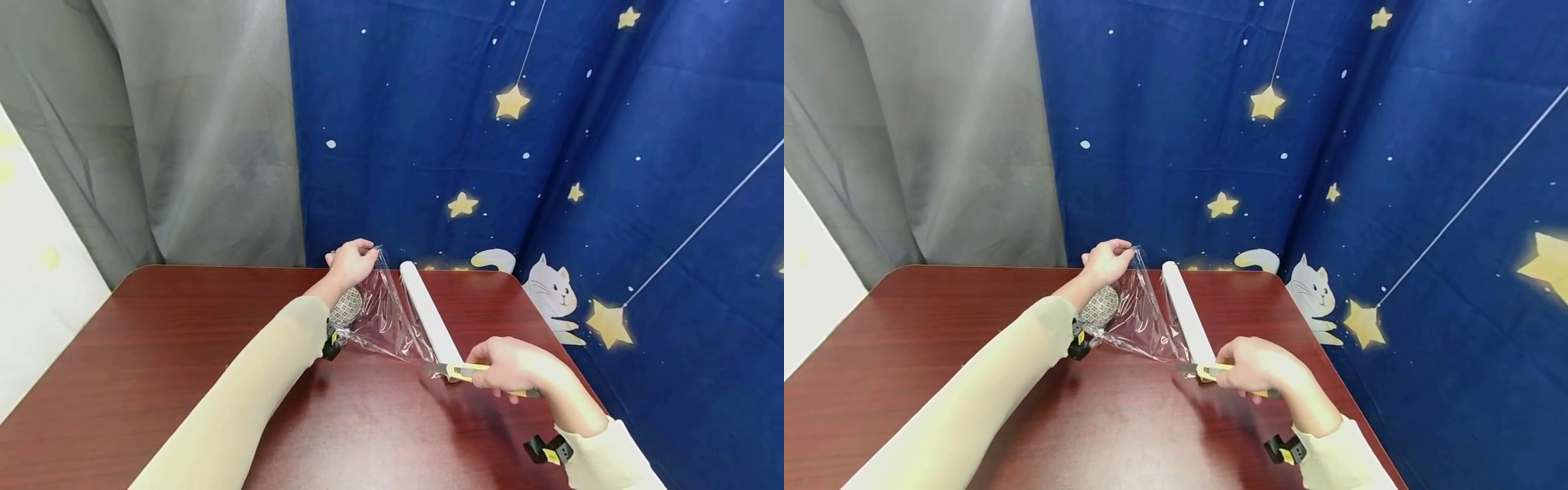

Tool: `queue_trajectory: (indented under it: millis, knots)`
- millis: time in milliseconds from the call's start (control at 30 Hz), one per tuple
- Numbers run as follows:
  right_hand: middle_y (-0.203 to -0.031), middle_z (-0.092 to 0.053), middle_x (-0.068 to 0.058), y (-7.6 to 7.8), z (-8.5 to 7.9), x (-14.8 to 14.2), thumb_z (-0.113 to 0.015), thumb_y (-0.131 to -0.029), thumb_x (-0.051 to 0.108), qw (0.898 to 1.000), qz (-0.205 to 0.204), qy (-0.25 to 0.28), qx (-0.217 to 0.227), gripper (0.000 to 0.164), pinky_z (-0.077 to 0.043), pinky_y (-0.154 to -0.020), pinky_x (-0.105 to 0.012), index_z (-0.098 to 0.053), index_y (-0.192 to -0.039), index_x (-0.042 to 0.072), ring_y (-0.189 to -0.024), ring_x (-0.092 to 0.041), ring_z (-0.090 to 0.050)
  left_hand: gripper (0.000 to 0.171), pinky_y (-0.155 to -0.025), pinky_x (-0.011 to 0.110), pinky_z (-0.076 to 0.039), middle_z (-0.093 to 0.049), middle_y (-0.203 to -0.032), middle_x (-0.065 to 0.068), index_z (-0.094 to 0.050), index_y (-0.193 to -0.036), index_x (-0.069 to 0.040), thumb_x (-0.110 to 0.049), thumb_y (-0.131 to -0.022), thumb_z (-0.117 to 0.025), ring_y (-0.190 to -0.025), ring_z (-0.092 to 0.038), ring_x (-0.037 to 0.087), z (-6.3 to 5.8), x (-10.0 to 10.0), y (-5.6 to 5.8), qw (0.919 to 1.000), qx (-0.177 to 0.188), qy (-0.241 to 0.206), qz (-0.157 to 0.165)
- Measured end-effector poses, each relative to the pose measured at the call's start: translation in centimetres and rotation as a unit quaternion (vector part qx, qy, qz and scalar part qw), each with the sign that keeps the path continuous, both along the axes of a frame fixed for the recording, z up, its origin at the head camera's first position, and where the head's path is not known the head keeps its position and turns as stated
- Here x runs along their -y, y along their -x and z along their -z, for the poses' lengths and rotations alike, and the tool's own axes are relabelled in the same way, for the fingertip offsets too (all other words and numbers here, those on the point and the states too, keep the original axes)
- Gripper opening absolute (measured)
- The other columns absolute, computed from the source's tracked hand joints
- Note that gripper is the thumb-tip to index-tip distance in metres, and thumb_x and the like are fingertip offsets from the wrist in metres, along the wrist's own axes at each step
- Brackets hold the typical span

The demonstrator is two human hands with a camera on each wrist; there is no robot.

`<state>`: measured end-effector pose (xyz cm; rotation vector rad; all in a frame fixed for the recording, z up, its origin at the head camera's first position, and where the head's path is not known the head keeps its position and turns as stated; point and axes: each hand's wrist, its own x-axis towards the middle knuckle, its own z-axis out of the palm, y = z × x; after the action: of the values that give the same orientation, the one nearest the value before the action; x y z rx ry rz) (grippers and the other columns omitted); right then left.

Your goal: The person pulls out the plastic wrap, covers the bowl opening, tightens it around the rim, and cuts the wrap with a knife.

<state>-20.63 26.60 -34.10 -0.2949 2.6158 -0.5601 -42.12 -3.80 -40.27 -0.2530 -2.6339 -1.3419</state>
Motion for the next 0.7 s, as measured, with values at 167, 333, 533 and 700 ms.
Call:
queue_trajectory:
  millis: [167, 333, 533, 700]
  knots:
    - [-0.065, -0.067, -0.004, 0.6, 0.4, 0.0, -0.073, -0.091, 0.018, 0.999, 0.010, 0.032, -0.040, 0.002, -0.049, -0.047, -0.033, -0.072, -0.091, 0.017, -0.043, -0.016, -0.058, 0.044, -0.117, 0.064, -0.024, -0.074, -0.142, 0.015, -0.070, -0.143, -0.008, -0.031, -0.108, -0.055, -0.137, -0.063, 0.037, 0.1, 1.4, -0.5, 1.0000, 0.000, -0.002, 0.005]
    - [-0.065, -0.066, -0.002, 1.5, 1.2, 0.1, -0.069, -0.091, 0.015, 0.993, 0.023, 0.080, -0.080, 0.003, -0.048, -0.045, -0.032, -0.068, -0.094, 0.013, -0.045, -0.018, -0.061, 0.046, -0.120, 0.065, -0.026, -0.073, -0.143, 0.017, -0.069, -0.145, -0.006, -0.031, -0.109, -0.055, -0.137, -0.063, 0.038, 0.6, 3.6, -1.3, 1.0000, -0.007, -0.006, -0.001]
    - [-0.067, -0.066, -0.001, 2.8, 2.2, 0.7, -0.067, -0.094, 0.014, 0.986, 0.061, 0.118, -0.100, 0.009, -0.044, -0.043, -0.030, -0.069, -0.101, 0.009, -0.048, -0.025, -0.063, 0.048, -0.126, 0.059, -0.039, -0.069, -0.149, 0.020, -0.066, -0.147, -0.003, -0.032, -0.110, -0.056, -0.140, -0.063, 0.039, 1.7, 6.8, -2.7, 0.9994, 0.016, -0.032, -0.002]
    - [-0.066, -0.065, -0.002, 3.6, 3.0, 1.5, -0.067, -0.096, 0.015, 0.981, 0.087, 0.137, -0.106, 0.011, -0.046, -0.045, -0.029, -0.069, -0.103, 0.007, -0.048, -0.021, -0.062, 0.048, -0.120, 0.056, -0.050, -0.068, -0.149, 0.022, -0.065, -0.147, -0.002, -0.032, -0.110, -0.057, -0.138, -0.064, 0.040, 3.1, 9.2, -3.7, 0.9974, 0.035, -0.063, -0.007]
